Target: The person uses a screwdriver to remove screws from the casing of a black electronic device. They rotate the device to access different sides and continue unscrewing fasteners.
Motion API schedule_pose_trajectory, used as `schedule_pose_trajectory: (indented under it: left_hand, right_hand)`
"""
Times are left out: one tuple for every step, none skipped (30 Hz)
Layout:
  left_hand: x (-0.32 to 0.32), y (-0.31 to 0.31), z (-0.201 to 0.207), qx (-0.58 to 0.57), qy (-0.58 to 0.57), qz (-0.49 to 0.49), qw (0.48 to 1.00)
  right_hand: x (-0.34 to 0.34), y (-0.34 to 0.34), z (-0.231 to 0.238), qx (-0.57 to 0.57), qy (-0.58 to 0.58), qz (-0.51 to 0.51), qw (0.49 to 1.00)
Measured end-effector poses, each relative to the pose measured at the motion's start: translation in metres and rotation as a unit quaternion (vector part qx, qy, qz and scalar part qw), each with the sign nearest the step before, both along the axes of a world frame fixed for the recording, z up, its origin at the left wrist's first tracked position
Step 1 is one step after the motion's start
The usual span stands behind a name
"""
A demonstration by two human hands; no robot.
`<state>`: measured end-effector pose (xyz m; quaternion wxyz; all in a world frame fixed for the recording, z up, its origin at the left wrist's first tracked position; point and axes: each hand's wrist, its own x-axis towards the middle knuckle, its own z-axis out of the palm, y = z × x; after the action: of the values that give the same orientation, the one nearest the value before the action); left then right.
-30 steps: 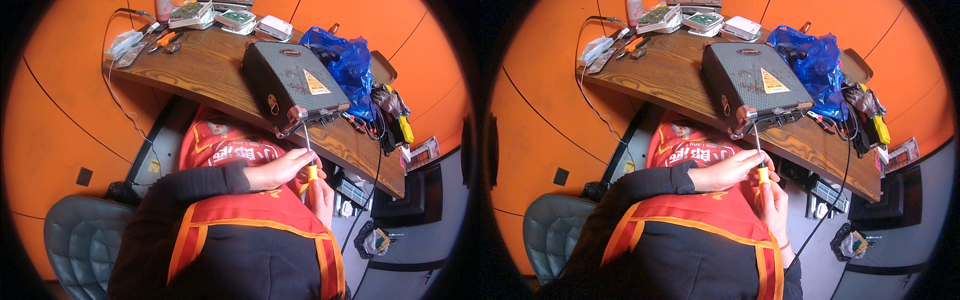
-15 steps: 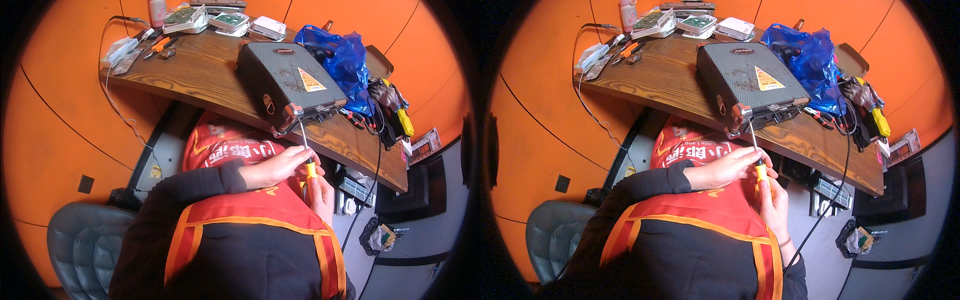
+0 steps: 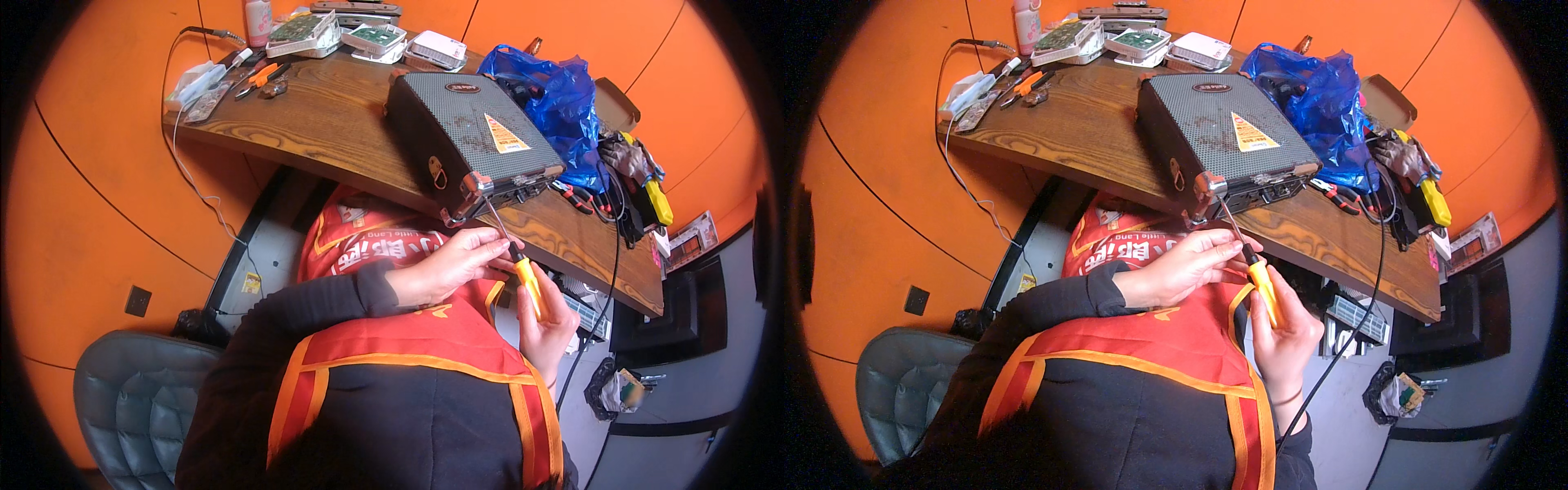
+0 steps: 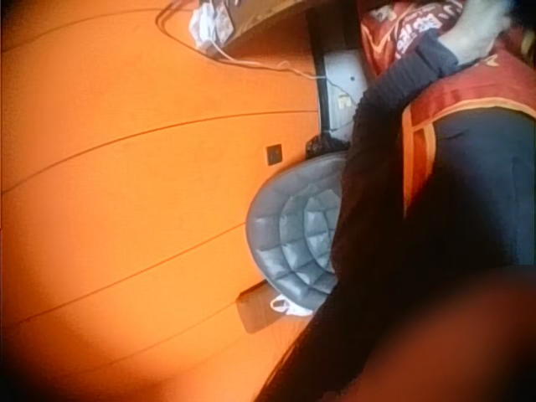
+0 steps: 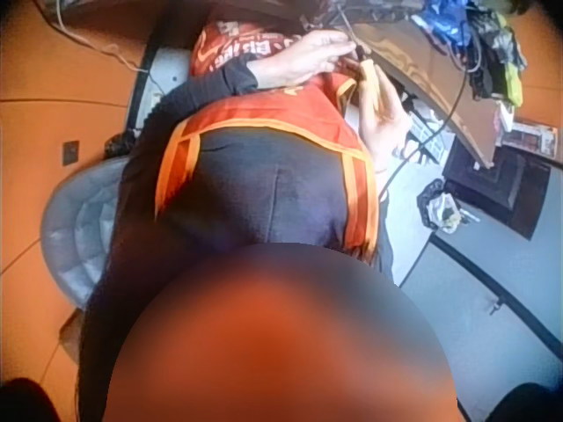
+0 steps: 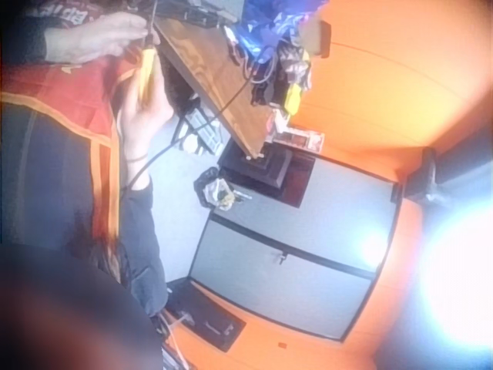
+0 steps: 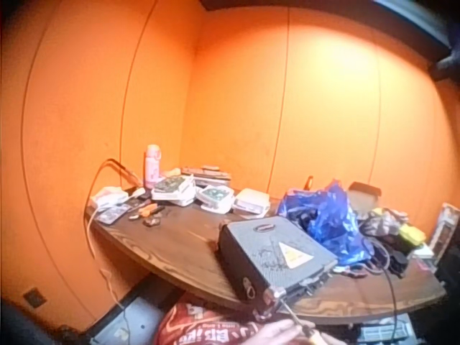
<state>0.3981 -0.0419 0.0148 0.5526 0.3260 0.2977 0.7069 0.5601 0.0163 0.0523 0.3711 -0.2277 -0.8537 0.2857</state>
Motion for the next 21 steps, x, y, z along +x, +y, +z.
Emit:
schedule_pose_trajectory:
  left_hand:
    - [-0.001,0.000,0.000,0.004,-0.004,0.003,1.000]
    - [-0.001,0.001,0.001,0.028,-0.011,0.000,1.000]
    - [-0.002,0.001,0.000,0.006,-0.017,0.001,1.000]
    - [-0.002,0.002,0.000,0.005,-0.026,-0.003,1.000]
    - [-0.003,0.003,0.000,0.004,-0.034,-0.006,0.999]
    - [-0.003,0.004,-0.001,0.008,-0.030,0.003,1.000]
    - [-0.003,0.005,-0.001,0.012,-0.026,0.012,1.000]
    - [-0.003,0.007,-0.001,0.016,-0.024,0.017,0.999]
    - [-0.003,0.008,-0.001,0.016,-0.035,0.010,0.999]
    - [-0.002,0.009,-0.001,0.026,-0.049,0.003,0.998]
    - [-0.002,0.010,0.000,0.024,-0.065,-0.005,0.998]
    - [-0.003,0.011,0.001,0.018,-0.081,-0.017,0.996]
    - [-0.003,0.011,0.002,0.013,-0.080,-0.020,0.997]
    - [-0.004,0.011,0.003,0.008,-0.081,-0.015,0.997]
    - [-0.005,0.011,0.004,-0.002,-0.082,-0.013,0.997]
    - [-0.006,0.010,0.004,0.001,-0.091,-0.019,0.996]
    - [-0.006,0.010,0.004,-0.003,-0.080,-0.003,0.997]
    - [-0.007,0.010,0.003,0.007,-0.076,0.006,0.997]
    - [-0.008,0.012,0.003,0.031,-0.074,0.013,0.997]
    - [-0.007,0.013,0.002,0.022,-0.078,0.016,0.997]
    - [-0.007,0.014,0.001,0.026,-0.086,0.017,0.996]
  right_hand:
    - [-0.001,-0.001,0.001,0.052,-0.012,-0.002,0.999]
    - [-0.001,-0.002,0.001,0.084,-0.015,0.000,0.996]
    - [-0.002,-0.002,0.002,0.114,-0.019,-0.002,0.993]
    - [-0.002,-0.001,0.002,0.151,-0.016,-0.001,0.988]
    - [-0.002,-0.001,0.002,0.182,-0.029,0.005,0.983]
    - [-0.002,0.000,0.002,0.144,-0.007,0.024,0.989]
    - [0.000,0.001,0.003,0.112,0.018,0.046,0.993]
    - [0.000,0.002,0.003,0.068,0.022,0.058,0.996]
    - [0.006,0.002,0.005,-0.074,0.006,0.035,0.997]
    - [0.006,0.003,0.004,-0.088,0.054,0.019,0.995]
    - [0.007,0.004,0.004,-0.087,0.057,-0.001,0.995]
    - [0.007,0.005,0.004,-0.085,0.081,-0.017,0.993]
    - [0.006,0.006,0.002,-0.029,0.068,-0.034,0.997]
    - [0.006,0.007,0.003,0.060,0.077,-0.030,0.995]
    - [0.005,0.009,0.002,0.149,0.073,-0.025,0.986]
    - [0.005,0.010,0.002,0.231,0.071,-0.021,0.970]
    - [0.004,0.010,0.002,0.241,0.069,-0.010,0.968]
    - [0.003,0.010,0.001,0.248,0.070,0.000,0.966]
    - [0.002,0.010,0.001,0.255,0.072,0.010,0.964]
    - [0.002,0.009,0.000,0.249,0.057,0.003,0.967]
    - [0.001,0.010,0.000,0.248,0.057,-0.011,0.967]
